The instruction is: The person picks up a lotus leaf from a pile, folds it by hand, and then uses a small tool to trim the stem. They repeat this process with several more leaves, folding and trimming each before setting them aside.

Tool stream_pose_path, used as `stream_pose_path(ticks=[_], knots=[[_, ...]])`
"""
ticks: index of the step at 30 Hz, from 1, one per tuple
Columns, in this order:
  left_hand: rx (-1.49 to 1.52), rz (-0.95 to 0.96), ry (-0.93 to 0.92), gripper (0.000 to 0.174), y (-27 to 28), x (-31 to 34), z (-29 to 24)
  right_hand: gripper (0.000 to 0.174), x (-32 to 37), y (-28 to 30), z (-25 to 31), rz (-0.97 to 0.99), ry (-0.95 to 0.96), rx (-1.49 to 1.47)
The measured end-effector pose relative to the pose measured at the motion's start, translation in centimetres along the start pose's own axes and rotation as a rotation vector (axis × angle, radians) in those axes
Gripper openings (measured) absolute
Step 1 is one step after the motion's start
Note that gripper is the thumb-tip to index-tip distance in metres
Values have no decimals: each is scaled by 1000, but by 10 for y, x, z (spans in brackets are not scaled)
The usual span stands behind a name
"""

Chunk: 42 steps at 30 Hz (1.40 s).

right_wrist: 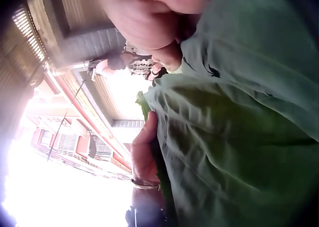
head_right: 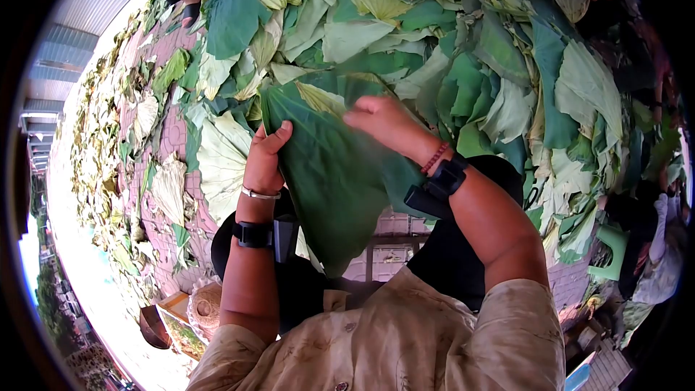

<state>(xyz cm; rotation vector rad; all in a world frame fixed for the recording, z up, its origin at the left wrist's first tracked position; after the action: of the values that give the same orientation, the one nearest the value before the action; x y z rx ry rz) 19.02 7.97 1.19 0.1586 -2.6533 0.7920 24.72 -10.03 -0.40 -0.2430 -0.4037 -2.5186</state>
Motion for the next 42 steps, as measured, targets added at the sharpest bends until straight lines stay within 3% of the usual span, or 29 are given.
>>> stream_pose_path(ticks=[4, 7, 10, 16, 19, 22, 25, 28, 34, 42], knots=[[14, -8, 0, 18, 0, 2, -2, 22, 6, -9, 7, 115, 42, -65], [21, -3, -5, 20, 1, 2, -4, 22, 5, -3, 11, 91, 22, 101], [3, -26, -29, 22, 3, 1, -5, 23, 1, -1, -2, -51, 12, 213], [7, -58, -41, 21, 5, 2, -12, 24, 1, 2, 1, -259, 250, 139], [19, -47, -53, 22, 10, 1, -12, 27, -5, -9, -7, 9, -6, -10], [31, -33, -42, 22, 11, 2, -13, 30, 8, -13, 8, 214, -7, -10], [13, -51, -35, 23, 11, 2, -11, 33, 4, -3, -2, 139, -10, 185], [11, -59, -48, 24, 13, 1, -11, 30, -1, -1, -4, -24, 132, 357], [19, -62, -58, 24, 7, 6, -21, 28, 1, 12, -2, -227, 210, 317], [12, -101, -118, 25, 26, 4, -33, 25, -1, 14, -4, -224, 193, 362]])
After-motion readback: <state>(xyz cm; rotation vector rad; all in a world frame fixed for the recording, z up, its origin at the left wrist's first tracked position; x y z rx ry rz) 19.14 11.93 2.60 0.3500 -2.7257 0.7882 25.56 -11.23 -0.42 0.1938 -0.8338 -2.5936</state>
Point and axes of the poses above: each hand's wrist, its own x-axis away from the middle knuckle, its own y-axis out of the back of the hand, z = x × y, the point moved 9 cm from there along -x, towards the middle knuckle, and after that the axes turned 1 degree about z, right-handed, at the moved point
